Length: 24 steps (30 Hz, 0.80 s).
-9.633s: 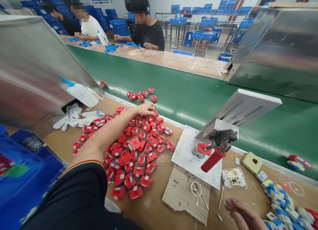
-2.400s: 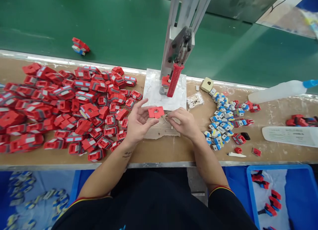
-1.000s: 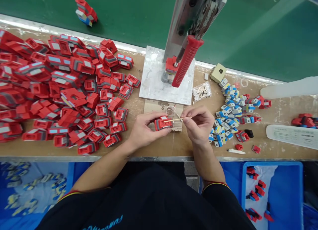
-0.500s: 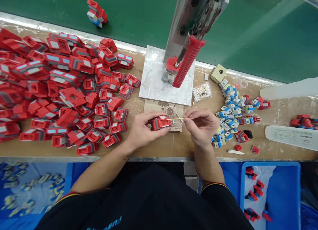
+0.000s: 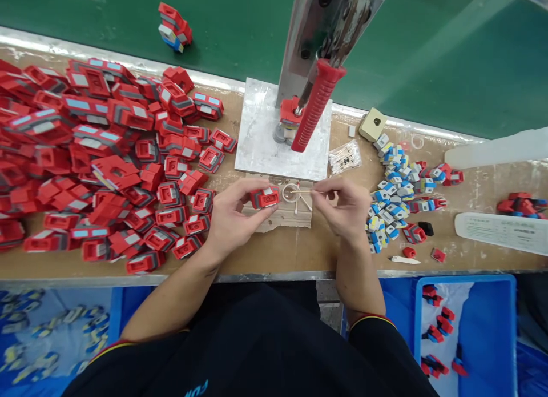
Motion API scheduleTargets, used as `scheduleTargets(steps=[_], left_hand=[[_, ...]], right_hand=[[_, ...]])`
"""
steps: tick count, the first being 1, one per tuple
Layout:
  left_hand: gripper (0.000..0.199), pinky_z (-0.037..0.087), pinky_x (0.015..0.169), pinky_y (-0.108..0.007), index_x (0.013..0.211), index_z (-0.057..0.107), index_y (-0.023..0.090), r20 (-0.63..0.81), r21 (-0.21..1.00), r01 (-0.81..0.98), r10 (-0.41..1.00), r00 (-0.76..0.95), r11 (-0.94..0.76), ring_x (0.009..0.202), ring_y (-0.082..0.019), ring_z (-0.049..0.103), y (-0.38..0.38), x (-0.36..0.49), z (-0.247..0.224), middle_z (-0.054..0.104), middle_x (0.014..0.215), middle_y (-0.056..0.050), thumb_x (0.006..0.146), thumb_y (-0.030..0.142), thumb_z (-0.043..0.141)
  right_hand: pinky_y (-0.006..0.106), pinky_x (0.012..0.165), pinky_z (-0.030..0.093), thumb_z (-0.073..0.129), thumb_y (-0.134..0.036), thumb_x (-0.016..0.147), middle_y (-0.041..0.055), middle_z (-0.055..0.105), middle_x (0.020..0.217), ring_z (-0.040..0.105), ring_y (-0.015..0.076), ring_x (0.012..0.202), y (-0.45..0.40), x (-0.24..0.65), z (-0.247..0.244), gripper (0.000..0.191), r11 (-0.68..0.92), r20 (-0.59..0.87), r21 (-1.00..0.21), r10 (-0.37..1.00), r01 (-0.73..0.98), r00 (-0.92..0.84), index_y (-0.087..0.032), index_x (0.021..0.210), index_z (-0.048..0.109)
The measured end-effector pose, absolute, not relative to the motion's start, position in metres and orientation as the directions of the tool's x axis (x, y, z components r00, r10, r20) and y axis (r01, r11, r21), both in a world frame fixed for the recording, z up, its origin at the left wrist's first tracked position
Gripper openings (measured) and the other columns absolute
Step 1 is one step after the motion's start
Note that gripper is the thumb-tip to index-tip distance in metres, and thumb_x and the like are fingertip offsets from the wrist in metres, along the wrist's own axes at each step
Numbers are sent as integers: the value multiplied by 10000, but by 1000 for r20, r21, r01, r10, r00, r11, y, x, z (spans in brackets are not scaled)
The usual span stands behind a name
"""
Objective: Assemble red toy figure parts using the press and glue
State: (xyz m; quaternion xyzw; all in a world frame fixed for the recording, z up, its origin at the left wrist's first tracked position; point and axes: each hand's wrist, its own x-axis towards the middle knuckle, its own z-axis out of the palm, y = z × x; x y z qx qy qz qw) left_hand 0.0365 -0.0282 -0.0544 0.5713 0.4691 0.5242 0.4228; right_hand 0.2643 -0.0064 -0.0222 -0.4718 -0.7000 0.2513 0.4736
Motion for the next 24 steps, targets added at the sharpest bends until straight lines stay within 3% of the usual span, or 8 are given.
scheduleTargets(steps=[4,8,15,21,24], left_hand=[[276,662,937,-349,1122,807,214,240,965,98,969,49,-244,1075,-232,801,-30,38,-52,832,1152,-99,857,226,884],[238,654,994,-401,1097,813,222,239,959,132,967,90,-250,1103,-258,800,-30,38,-50,841,1162,-116,874,272,881],[237,660,974,-392,1110,813,222,234,959,139,967,101,-246,1108,-256,796,-31,37,-48,837,1170,-115,880,245,867],[260,670,954,-396,1118,808,222,242,958,135,967,81,-251,1100,-252,795,-30,36,-49,828,1157,-105,864,213,865],[257,671,946,-384,1118,810,223,265,951,148,963,56,-270,1081,-243,797,-28,35,-48,826,1142,-88,866,206,860]], right_hand=[[290,591,533,840,-300,917,-14,754,737,699,147,648,-13,257,-17,183,451,465,-881,882,141,84,-253,818,694],[264,586,536,840,-266,925,-10,781,756,729,136,674,-17,242,-19,147,422,422,-907,907,3,0,-250,847,717],[280,581,536,819,-205,902,7,805,775,735,148,670,-20,238,-24,124,352,347,-933,935,73,-78,-241,833,723],[282,564,507,810,-193,913,-16,780,758,703,148,655,-15,257,-20,130,434,431,-895,901,104,-50,-264,858,716],[282,617,516,773,-144,929,-18,774,783,683,144,686,-11,260,-20,139,514,497,-818,857,257,-136,-265,898,712]])
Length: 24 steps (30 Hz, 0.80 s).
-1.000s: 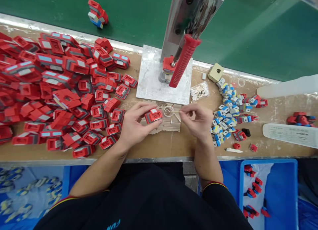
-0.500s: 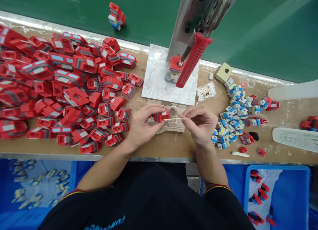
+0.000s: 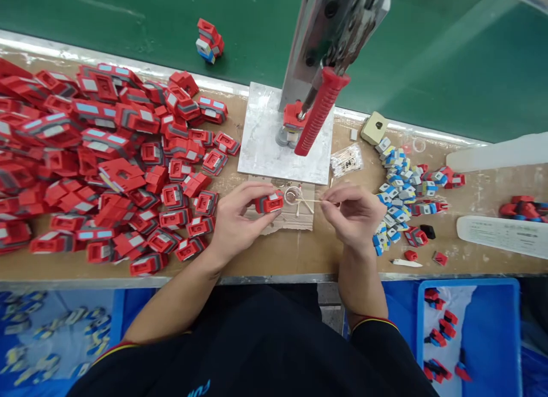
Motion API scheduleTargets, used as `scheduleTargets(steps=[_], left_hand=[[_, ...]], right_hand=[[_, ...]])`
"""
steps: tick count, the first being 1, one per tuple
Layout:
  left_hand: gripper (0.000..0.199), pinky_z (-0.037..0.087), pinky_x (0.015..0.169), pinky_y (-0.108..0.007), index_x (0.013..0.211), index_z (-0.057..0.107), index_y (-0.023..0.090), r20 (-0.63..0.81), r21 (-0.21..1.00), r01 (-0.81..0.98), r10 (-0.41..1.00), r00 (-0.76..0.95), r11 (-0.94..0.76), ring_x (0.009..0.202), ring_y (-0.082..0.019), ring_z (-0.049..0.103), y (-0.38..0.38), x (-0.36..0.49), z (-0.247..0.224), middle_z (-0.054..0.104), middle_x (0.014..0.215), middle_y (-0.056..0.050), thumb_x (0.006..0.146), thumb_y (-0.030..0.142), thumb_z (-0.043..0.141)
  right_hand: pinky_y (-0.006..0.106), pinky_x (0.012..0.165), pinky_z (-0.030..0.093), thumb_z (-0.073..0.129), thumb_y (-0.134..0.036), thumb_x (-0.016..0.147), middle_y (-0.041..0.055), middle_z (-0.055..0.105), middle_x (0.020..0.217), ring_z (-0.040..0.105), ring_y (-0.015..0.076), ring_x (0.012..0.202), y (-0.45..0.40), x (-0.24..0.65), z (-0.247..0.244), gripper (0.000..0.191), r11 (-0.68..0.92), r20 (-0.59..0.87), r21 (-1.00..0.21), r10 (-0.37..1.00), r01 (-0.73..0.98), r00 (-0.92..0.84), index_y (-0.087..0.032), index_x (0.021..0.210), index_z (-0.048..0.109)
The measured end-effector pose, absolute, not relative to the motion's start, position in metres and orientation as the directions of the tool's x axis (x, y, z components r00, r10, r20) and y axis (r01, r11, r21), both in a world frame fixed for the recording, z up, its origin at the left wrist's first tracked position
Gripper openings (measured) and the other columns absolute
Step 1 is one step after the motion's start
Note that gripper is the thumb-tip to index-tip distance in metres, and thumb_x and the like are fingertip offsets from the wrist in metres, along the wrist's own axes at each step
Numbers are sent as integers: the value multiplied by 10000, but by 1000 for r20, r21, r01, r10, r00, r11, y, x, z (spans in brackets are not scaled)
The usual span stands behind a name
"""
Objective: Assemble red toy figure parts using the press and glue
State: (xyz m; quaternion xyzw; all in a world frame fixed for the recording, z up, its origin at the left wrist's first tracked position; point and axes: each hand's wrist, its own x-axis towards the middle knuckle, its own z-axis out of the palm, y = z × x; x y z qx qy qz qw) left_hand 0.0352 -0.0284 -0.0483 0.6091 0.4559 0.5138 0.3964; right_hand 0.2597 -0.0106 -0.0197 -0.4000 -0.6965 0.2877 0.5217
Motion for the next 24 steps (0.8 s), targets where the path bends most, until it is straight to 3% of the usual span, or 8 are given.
scheduleTargets(steps=[5,9,12,14,16,19,22,24], left_hand=[[292,686,946,-380,1101,827,247,316,935,186,947,-51,-302,1042,-229,805,-24,33,-49,838,1113,-43,821,197,891],[363,710,961,-403,1140,835,242,166,978,146,976,-137,-146,1057,-257,822,-24,32,-48,850,1154,-54,787,235,917],[408,743,851,-393,1123,840,207,95,994,73,980,-176,-83,925,-262,843,-26,32,-44,864,1067,-53,740,281,960],[412,749,822,-390,1122,842,216,88,996,38,980,-180,-83,897,-261,846,-27,32,-42,865,1046,-42,736,283,973],[403,749,821,-377,1124,844,244,101,995,29,979,-175,-97,916,-256,847,-28,33,-41,864,1067,-30,744,264,975],[371,745,806,-345,1098,848,255,139,990,40,978,-156,-135,888,-240,846,-28,35,-40,863,1044,-21,749,241,971],[339,738,803,-319,1084,845,239,173,985,44,975,-136,-169,859,-224,844,-27,37,-41,861,1011,-21,763,229,954],[335,736,822,-323,1092,839,234,182,983,48,975,-129,-177,867,-221,842,-26,38,-41,858,1009,-24,774,232,945]], right_hand=[[348,808,582,685,-256,999,48,809,1010,714,200,912,-5,279,-19,100,566,340,-645,814,514,-470,-253,1069,756],[403,870,576,602,-314,1022,73,786,1157,689,225,952,0,348,-2,216,262,348,-540,935,800,-71,-252,1183,733],[533,1033,532,665,-262,938,141,787,1173,670,340,1117,9,397,9,225,-72,179,-198,978,978,108,-210,1134,763],[574,1051,507,687,-252,909,202,780,1213,647,409,1184,19,412,9,254,-172,4,13,985,985,172,-172,1131,782],[555,1023,503,644,-243,930,233,774,1235,644,429,1196,27,417,5,258,-197,-93,105,974,975,207,-157,1124,791],[493,970,508,555,-217,960,210,795,1176,681,393,1135,27,413,-4,281,-199,-72,32,977,980,201,-180,1113,788],[455,937,523,468,-223,1002,151,816,1081,717,339,1037,15,406,-12,344,-215,135,-174,962,961,239,-201,1208,742],[465,951,521,508,-274,1003,138,822,1079,713,339,1038,10,400,-15,337,-216,213,-217,941,952,262,-201,1258,716]])
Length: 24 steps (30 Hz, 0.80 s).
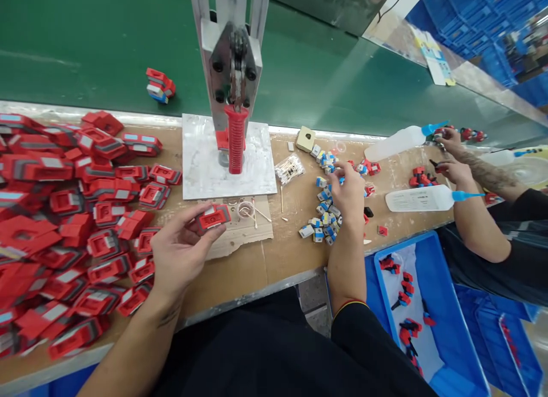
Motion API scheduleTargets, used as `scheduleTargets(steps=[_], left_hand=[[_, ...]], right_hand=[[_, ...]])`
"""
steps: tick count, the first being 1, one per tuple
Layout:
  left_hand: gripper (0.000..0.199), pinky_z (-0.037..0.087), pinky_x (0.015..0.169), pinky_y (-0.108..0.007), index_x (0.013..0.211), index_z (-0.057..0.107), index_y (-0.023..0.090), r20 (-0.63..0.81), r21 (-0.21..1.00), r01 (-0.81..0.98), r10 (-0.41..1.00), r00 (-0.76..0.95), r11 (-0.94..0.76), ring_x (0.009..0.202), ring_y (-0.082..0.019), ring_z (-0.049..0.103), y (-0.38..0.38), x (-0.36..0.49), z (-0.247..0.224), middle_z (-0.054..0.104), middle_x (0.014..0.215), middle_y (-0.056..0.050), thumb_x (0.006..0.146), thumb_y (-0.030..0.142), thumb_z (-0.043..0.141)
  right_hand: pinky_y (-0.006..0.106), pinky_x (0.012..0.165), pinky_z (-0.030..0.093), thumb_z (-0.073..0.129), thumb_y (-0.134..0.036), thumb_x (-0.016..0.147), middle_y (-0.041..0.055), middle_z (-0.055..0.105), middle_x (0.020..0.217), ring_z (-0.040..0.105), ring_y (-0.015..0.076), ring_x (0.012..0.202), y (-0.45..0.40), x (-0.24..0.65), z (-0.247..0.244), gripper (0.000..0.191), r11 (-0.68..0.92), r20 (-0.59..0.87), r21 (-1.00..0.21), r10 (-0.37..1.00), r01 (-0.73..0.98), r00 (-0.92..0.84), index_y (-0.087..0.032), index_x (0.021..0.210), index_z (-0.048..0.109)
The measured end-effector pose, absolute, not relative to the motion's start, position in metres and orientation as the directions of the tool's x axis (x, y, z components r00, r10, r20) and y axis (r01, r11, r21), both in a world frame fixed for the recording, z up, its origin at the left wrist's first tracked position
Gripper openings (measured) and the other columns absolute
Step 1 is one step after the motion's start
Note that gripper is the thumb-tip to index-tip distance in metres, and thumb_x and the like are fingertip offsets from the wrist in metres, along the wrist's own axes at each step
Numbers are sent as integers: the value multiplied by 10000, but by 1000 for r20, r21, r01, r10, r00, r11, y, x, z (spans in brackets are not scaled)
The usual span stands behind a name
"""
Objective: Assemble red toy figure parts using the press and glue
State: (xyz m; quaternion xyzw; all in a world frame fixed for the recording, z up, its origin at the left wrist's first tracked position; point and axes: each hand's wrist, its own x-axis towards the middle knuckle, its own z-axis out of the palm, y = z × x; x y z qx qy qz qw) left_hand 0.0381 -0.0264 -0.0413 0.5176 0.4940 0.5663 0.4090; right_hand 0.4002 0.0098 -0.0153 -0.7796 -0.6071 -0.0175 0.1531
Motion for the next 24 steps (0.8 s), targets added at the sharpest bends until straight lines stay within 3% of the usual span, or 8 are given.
scheduleTargets(steps=[3,6,12,14,16,19,21,24], left_hand=[[325,734,858,-345,1092,831,241,180,984,35,977,-118,-177,893,-226,839,-27,38,-43,856,1030,-31,784,240,936],[322,731,846,-337,1084,829,241,176,984,2,979,-106,-177,892,-221,840,-28,38,-45,858,1048,-34,780,230,933],[345,735,828,-350,1080,827,237,165,986,3,980,-110,-166,870,-229,841,-29,39,-46,857,1029,-43,768,301,960],[347,735,819,-341,1081,830,236,160,987,5,982,-104,-160,865,-227,841,-29,39,-45,858,1018,-43,770,314,962],[331,731,812,-323,1081,831,234,164,986,-6,983,-79,-165,860,-219,842,-29,40,-45,858,1008,-41,781,299,955],[328,728,817,-312,1097,831,231,155,987,-45,987,-37,-156,890,-220,846,-31,42,-45,858,1034,-48,796,296,946],[344,730,840,-320,1102,834,227,143,985,-93,989,-32,-145,941,-234,850,-33,45,-46,857,1091,-67,795,327,953],[366,733,862,-330,1130,841,223,126,978,-164,992,-15,-127,971,-243,854,-36,47,-48,857,1160,-97,817,380,944]], right_hand=[[491,974,497,605,-316,979,166,830,1150,692,377,1102,10,391,-14,287,-182,55,-111,980,977,189,-196,1197,747],[480,972,489,542,-263,1024,176,833,1178,704,370,1121,15,384,-9,287,-83,-142,-51,987,995,75,-186,1188,764],[405,902,525,673,-252,964,141,798,1113,726,317,1046,10,381,-8,262,39,-198,-127,978,991,-64,-206,1205,765],[398,886,543,698,-195,918,126,788,1090,729,296,1010,3,378,-6,265,37,-130,-233,989,972,-69,-207,1172,774],[381,829,563,693,-213,931,103,780,1067,725,262,949,-8,369,-2,242,83,21,-433,996,897,-81,-216,1161,772],[335,733,576,726,-282,952,59,783,1054,725,209,887,-29,338,4,246,222,223,-732,971,644,-81,-262,1195,754],[310,712,595,789,-289,922,46,799,1064,745,187,872,-43,311,6,325,251,257,-857,965,450,-48,-279,1241,727],[294,722,631,879,-332,872,48,826,1056,780,188,879,-54,276,5,338,234,241,-938,971,255,-2,-266,1167,727]])
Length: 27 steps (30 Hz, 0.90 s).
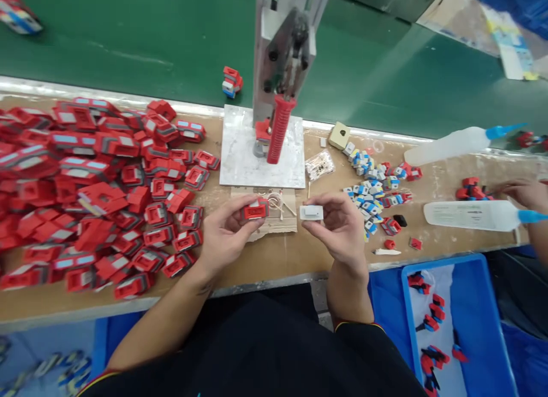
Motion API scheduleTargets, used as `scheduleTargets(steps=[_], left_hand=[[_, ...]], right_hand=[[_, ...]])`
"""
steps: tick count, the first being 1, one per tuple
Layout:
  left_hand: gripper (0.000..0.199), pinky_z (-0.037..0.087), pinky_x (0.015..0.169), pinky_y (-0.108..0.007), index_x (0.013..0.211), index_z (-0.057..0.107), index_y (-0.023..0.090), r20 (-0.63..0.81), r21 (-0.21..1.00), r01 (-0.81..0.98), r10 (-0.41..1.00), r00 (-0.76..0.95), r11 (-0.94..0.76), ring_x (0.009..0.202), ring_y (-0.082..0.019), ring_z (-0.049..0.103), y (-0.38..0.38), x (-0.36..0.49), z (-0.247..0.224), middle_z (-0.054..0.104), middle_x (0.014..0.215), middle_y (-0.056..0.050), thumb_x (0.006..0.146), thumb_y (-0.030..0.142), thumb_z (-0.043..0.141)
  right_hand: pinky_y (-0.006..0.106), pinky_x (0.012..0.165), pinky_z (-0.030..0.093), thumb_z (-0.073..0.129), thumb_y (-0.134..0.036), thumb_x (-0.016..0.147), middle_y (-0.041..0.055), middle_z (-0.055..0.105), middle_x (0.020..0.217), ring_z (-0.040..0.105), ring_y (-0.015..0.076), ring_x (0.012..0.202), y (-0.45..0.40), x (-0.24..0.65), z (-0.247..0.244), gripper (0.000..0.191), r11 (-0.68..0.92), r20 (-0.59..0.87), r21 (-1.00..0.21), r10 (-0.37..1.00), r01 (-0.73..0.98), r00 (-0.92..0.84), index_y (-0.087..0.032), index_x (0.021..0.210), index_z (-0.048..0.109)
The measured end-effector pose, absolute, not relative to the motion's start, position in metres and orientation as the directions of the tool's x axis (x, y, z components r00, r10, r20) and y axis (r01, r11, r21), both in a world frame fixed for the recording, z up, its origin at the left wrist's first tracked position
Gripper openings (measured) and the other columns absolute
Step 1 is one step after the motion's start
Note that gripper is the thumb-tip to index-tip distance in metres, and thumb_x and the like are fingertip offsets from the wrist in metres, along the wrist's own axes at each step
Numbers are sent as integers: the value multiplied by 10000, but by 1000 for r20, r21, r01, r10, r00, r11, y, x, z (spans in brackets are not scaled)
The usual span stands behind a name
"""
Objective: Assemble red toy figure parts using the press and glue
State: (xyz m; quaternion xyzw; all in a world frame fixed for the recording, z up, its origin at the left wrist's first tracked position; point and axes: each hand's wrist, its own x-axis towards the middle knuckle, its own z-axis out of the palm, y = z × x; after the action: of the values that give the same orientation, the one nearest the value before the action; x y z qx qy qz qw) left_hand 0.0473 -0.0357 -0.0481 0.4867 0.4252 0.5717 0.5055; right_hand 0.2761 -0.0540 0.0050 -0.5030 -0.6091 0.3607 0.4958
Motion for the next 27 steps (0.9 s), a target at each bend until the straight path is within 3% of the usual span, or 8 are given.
scheduleTargets(steps=[2,7,11,15,18,21,24,27], left_hand=[[376,730,900,-343,1179,838,221,108,978,-182,994,8,-105,990,-246,855,-37,47,-48,856,1186,-111,857,400,916],[443,708,990,-357,1366,779,236,148,974,-183,986,74,-133,1159,-271,827,-40,46,-48,813,1329,-143,940,344,835],[607,690,1042,-377,1480,713,288,313,947,-111,945,97,-303,1310,-307,763,-45,45,-49,732,1486,-150,893,251,866],[665,699,1032,-412,1471,721,278,375,923,52,921,102,-382,1306,-333,764,-47,43,-50,723,1497,-161,838,282,923],[660,705,1018,-392,1476,718,282,343,933,77,934,98,-350,1301,-325,767,-47,41,-48,739,1476,-151,847,294,917],[689,708,997,-364,1511,692,268,294,956,-29,946,139,-293,1292,-324,773,-45,39,-45,753,1451,-161,858,302,907],[636,710,981,-348,1474,722,263,257,966,-79,948,189,-247,1259,-311,790,-43,38,-40,776,1412,-150,869,336,903],[561,720,951,-344,1409,767,246,223,975,-46,954,201,-218,1213,-303,809,-42,38,-37,797,1375,-141,882,394,892]], right_hand=[[296,733,641,890,-367,876,54,839,1048,789,194,883,-57,260,4,287,233,240,-945,971,231,4,-260,1106,753],[257,627,609,854,-375,923,18,834,926,719,136,655,-57,229,0,285,189,203,-952,979,241,34,-267,1167,754],[226,573,585,835,-384,931,-28,765,768,716,133,625,-59,209,-9,223,144,170,-965,980,217,103,-251,1035,690],[252,573,595,777,-386,978,-18,752,754,706,144,615,-60,206,-10,171,175,225,-924,968,339,113,-244,1025,694],[307,648,640,768,-273,986,23,799,875,730,169,687,-59,215,-3,147,352,405,-778,914,521,-12,-273,1131,741],[363,769,671,723,-119,984,70,831,1071,781,216,875,-56,227,6,365,548,521,-544,814,636,-255,-322,1286,738],[386,849,683,659,-67,1003,108,837,1177,794,243,987,-51,236,11,520,692,535,-367,704,622,-468,-284,1476,640],[387,871,689,623,-90,1035,122,842,1197,798,244,996,-46,238,11,573,756,536,-294,637,585,-554,-224,1582,521]])
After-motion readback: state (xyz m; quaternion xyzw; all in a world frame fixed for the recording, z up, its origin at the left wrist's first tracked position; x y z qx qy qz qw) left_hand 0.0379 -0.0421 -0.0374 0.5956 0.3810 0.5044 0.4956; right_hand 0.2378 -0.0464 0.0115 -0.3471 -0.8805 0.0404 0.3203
